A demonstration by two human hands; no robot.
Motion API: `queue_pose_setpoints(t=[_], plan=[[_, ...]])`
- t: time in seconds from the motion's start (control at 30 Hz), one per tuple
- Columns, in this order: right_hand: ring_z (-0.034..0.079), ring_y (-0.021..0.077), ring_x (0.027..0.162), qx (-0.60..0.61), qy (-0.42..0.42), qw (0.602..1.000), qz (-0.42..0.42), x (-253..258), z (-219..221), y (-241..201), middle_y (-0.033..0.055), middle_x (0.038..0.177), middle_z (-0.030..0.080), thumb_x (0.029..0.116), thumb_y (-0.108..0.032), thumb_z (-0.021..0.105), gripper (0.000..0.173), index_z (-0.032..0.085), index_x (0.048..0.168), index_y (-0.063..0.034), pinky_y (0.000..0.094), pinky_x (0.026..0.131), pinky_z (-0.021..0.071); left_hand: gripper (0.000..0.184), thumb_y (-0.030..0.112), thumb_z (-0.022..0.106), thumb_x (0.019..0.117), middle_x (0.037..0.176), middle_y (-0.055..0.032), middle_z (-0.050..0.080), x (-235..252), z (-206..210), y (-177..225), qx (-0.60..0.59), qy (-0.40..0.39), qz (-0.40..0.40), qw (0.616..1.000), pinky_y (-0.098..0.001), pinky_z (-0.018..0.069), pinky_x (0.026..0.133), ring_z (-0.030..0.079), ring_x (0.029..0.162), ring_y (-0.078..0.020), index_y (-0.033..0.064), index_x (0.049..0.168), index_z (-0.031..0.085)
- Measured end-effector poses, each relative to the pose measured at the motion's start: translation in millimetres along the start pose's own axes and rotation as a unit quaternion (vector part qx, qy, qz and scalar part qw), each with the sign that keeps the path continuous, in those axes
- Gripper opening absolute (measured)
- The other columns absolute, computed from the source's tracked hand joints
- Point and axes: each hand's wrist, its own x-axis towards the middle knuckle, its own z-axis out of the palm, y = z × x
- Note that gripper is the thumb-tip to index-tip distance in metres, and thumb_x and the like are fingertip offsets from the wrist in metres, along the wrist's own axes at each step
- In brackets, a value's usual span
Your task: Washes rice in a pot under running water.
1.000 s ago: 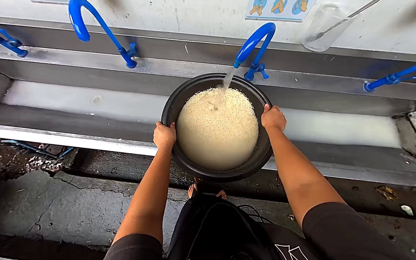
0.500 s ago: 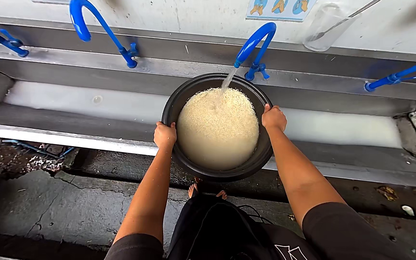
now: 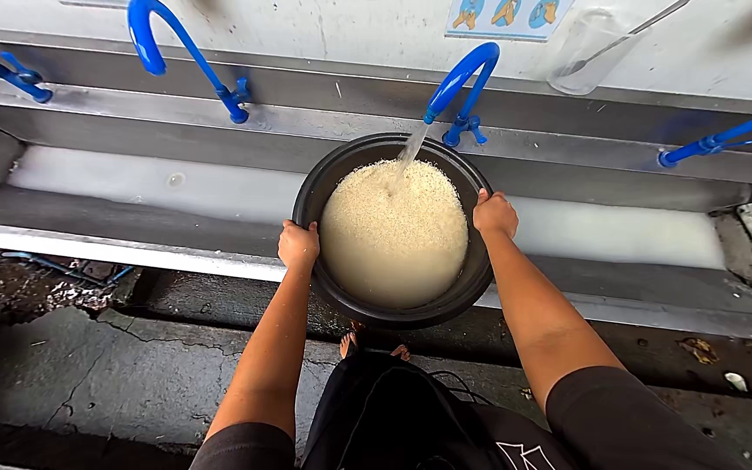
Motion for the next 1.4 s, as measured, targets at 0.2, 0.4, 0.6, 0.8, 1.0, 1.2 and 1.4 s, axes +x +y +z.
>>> queue_pose_setpoints(t=[0.2, 0.4, 0.6, 0.8, 1.0, 1.2, 1.4], plan=[[0.066, 0.0379, 0.122, 0.003, 0.004, 1.0, 0.001, -0.5, 0.3, 0.2, 0.0219, 0.126, 0.069, 0.1108, -0.053, 0.025, 0.064, 0.055, 0.14, -0.0036, 0.059, 0.097, 0.0517, 0.056, 0.045, 0.062, 0.102, 0.123, -0.027, 0.067, 1.1, 0.7, -0.6, 0.003, -0.001, 0.0, 1.0, -0.0638, 0.0517, 0.095, 0.065, 0.12, -0.0432, 0.0007, 0.136, 0.054], [0.066, 0.0379, 0.123, 0.003, 0.001, 1.0, 0.002, 0.3, 0.3, 0.1, 0.022, 0.126, 0.069, 0.1105, -0.054, 0.025, 0.065, 0.055, 0.14, -0.0044, 0.0588, 0.097, 0.0518, 0.055, 0.044, 0.061, 0.1024, 0.122, -0.0266, 0.067, 0.2, -0.5, -0.2, 0.004, 0.0, 0.0, 1.0, -0.0639, 0.0515, 0.095, 0.064, 0.12, -0.0437, 0.0007, 0.136, 0.054], [0.065, 0.0384, 0.123, 0.001, -0.003, 1.0, -0.003, -0.1, -0.8, 0.5, 0.0222, 0.126, 0.069, 0.111, -0.053, 0.024, 0.065, 0.053, 0.141, -0.0029, 0.0587, 0.097, 0.0515, 0.056, 0.045, 0.062, 0.1019, 0.122, -0.0271, 0.067, 1.5, 1.1, -0.8, 0.004, -0.001, 0.002, 1.0, -0.0643, 0.0515, 0.095, 0.065, 0.119, -0.044, 0.0007, 0.136, 0.054], [0.066, 0.0378, 0.122, -0.001, -0.001, 1.0, 0.001, 0.8, -0.4, -0.3, 0.022, 0.126, 0.069, 0.1107, -0.053, 0.024, 0.065, 0.053, 0.141, -0.0036, 0.0578, 0.096, 0.0524, 0.056, 0.045, 0.062, 0.1018, 0.122, -0.0271, 0.067, 1.8, 1.0, -0.6, 0.002, 0.0, 0.0, 1.0, -0.064, 0.0518, 0.094, 0.065, 0.119, -0.0438, 0.0007, 0.135, 0.054], [0.066, 0.0364, 0.122, -0.004, -0.003, 1.0, 0.003, 1.0, -0.2, -0.4, 0.0216, 0.126, 0.069, 0.1107, -0.054, 0.024, 0.065, 0.053, 0.141, -0.004, 0.0573, 0.096, 0.0524, 0.056, 0.045, 0.062, 0.1017, 0.122, -0.0268, 0.067, 2.3, 1.3, -1.3, 0.003, 0.002, 0.0, 1.0, -0.0636, 0.0519, 0.095, 0.065, 0.12, -0.0432, 0.0004, 0.135, 0.054], [0.066, 0.0369, 0.122, -0.002, -0.004, 1.0, 0.003, 1.9, -0.1, -0.1, 0.0215, 0.126, 0.069, 0.1107, -0.054, 0.024, 0.065, 0.054, 0.141, -0.0046, 0.0578, 0.096, 0.0523, 0.056, 0.045, 0.061, 0.1021, 0.123, -0.027, 0.067, 2.1, 1.5, -1.0, 0.003, -0.002, 0.0, 1.0, -0.0644, 0.0511, 0.095, 0.065, 0.12, -0.0436, 0.0003, 0.136, 0.054], [0.065, 0.038, 0.123, 0.0, 0.001, 1.0, 0.0, 0.9, 0.2, 0.3, 0.0221, 0.126, 0.069, 0.1108, -0.053, 0.025, 0.064, 0.055, 0.139, -0.0035, 0.0583, 0.096, 0.0519, 0.057, 0.045, 0.061, 0.1019, 0.123, -0.027, 0.067, 2.0, 1.4, -1.6, 0.003, 0.0, 0.002, 1.0, -0.0644, 0.0511, 0.095, 0.064, 0.12, -0.0438, 0.0002, 0.136, 0.054]])
